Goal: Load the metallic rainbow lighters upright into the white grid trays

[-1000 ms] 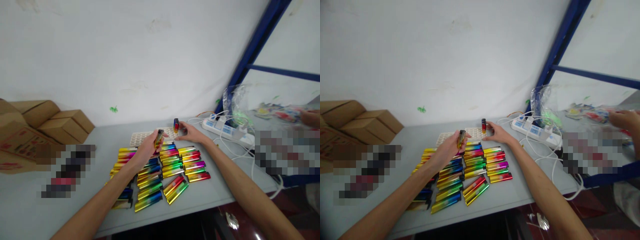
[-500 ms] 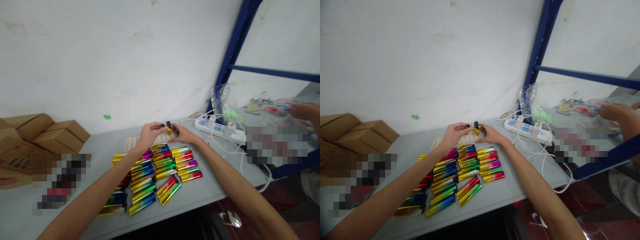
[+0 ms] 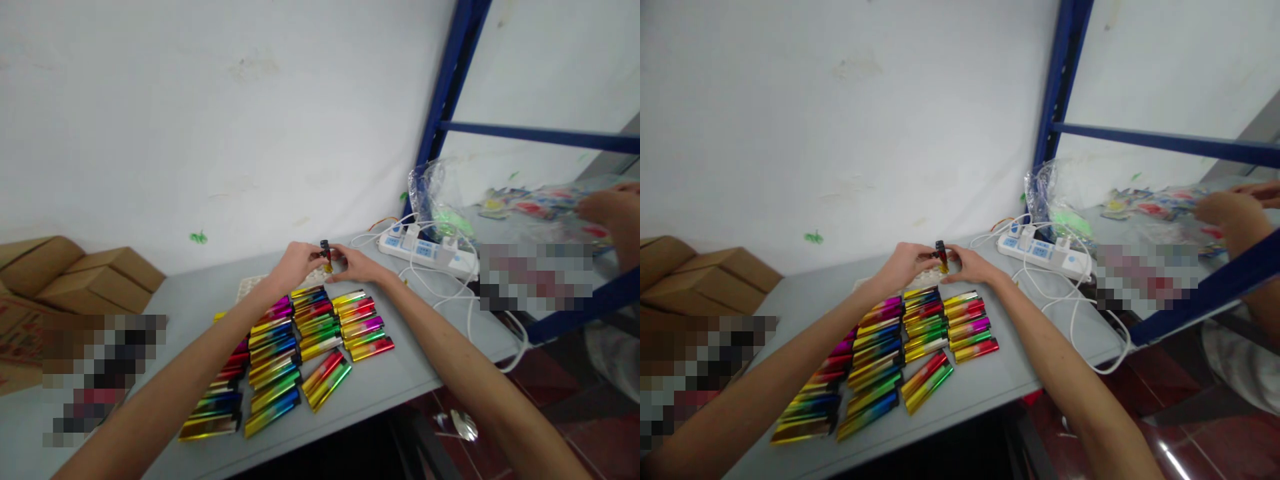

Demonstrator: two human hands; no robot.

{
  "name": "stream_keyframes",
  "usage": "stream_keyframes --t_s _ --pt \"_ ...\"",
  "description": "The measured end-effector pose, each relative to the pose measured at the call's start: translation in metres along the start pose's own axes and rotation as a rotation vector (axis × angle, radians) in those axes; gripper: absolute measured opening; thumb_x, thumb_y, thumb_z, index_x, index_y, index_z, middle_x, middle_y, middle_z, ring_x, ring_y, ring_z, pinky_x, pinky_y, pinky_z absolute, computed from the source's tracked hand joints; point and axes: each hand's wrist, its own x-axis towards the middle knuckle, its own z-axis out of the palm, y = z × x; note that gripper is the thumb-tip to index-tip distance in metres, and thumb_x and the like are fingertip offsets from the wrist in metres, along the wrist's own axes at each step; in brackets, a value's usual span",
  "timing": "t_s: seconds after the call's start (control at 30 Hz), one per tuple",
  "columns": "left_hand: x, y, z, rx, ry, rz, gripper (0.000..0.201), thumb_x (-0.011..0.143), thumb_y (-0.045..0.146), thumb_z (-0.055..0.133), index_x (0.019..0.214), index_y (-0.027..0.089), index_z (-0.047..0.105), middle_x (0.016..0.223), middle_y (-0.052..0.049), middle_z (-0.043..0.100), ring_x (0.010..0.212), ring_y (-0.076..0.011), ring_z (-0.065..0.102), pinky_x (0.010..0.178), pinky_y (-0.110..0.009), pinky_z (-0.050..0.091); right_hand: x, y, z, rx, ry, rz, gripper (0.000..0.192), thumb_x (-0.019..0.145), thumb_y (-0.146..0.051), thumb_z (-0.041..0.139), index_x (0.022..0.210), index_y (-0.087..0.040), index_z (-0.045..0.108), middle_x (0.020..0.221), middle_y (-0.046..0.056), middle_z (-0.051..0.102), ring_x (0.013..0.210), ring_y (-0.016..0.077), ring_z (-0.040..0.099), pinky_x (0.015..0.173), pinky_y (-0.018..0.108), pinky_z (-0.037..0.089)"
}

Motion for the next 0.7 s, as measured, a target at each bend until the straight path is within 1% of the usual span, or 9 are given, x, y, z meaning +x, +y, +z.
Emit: stream_keyframes --t_s 0.13,0.2,0.27,0.37,0.5,0.6,0.67,0.7 --pt "0.009 0.012 -0.008 0.171 -0.068 0.01 0.022 0.084 0.028 0.065 0.09 0.012 0.079 0.068 -0.007 0.073 0.056 -0.0129 0.052 0.058 -0.024 0.035 0.0 -0.001 0.0 -0.02 0.0 0.011 0.09 0.065 -0.041 0.086 0.141 -0.016 0.046 0.118 0.012 0.066 0.101 0.0254 0.063 0.091 0.041 0.05" --pt "0.013 0.017 -0.008 0.238 -0.107 -0.001 0.02 0.084 0.025 0.065 0.088 0.012 0.079 0.066 -0.007 0.071 0.053 -0.0122 0.049 0.056 -0.026 0.033 0.0 -0.001 0.0 -0.029 0.006 0.016 0.089 0.064 -0.041 0.087 0.14 -0.016 0.048 0.116 0.012 0.066 0.1 0.0254 0.063 0.09 0.041 0.05" --pt "0.015 0.019 -0.005 0.255 -0.12 -0.013 0.019 0.083 0.024 0.065 0.084 0.011 0.079 0.065 -0.008 0.071 0.053 -0.0126 0.05 0.056 -0.026 0.033 0.0 -0.002 0.0 -0.034 0.008 0.019 0.087 0.064 -0.041 0.087 0.139 -0.016 0.048 0.115 0.011 0.066 0.099 0.0252 0.063 0.09 0.041 0.05" --pt "0.013 0.015 0.003 0.157 -0.074 -0.047 0.015 0.081 0.022 0.066 0.081 0.012 0.078 0.067 -0.008 0.072 0.058 -0.0146 0.058 0.058 -0.025 0.038 0.0 -0.003 -0.001 -0.031 0.002 0.028 0.087 0.065 -0.041 0.086 0.139 -0.016 0.048 0.116 0.012 0.066 0.099 0.0252 0.063 0.088 0.041 0.05" --pt "0.003 0.006 0.016 -0.127 0.051 -0.161 0.018 0.078 0.03 0.071 0.075 0.013 0.075 0.066 -0.008 0.073 0.061 -0.0186 0.067 0.059 -0.026 0.046 0.0 -0.004 -0.001 -0.022 0.006 0.018 0.088 0.065 -0.04 0.087 0.14 -0.017 0.047 0.117 0.012 0.066 0.101 0.0251 0.063 0.09 0.04 0.05" --pt "-0.002 0.002 0.022 -0.334 0.111 -0.247 0.022 0.075 0.036 0.074 0.072 0.014 0.073 0.065 -0.008 0.073 0.061 -0.0213 0.07 0.06 -0.029 0.051 0.0 -0.002 0.0 -0.025 0.005 0.007 0.089 0.065 -0.041 0.086 0.14 -0.016 0.046 0.117 0.012 0.066 0.101 0.0254 0.062 0.089 0.041 0.049" --pt "-0.004 0.002 0.021 -0.379 0.124 -0.27 0.024 0.074 0.038 0.075 0.072 0.015 0.072 0.065 -0.008 0.074 0.062 -0.0223 0.071 0.06 -0.03 0.052 0.0 0.0 0.0 -0.02 0.002 0.007 0.09 0.065 -0.041 0.086 0.141 -0.016 0.046 0.116 0.012 0.066 0.099 0.0254 0.062 0.088 0.041 0.049" --pt "-0.004 0.002 0.02 -0.355 0.133 -0.269 0.026 0.074 0.04 0.076 0.071 0.015 0.072 0.065 -0.008 0.073 0.062 -0.0225 0.07 0.06 -0.03 0.052 0.0 0.0 0.0 -0.014 0.002 0.011 0.091 0.065 -0.042 0.086 0.141 -0.016 0.046 0.115 0.012 0.066 0.099 0.0253 0.062 0.088 0.041 0.049"
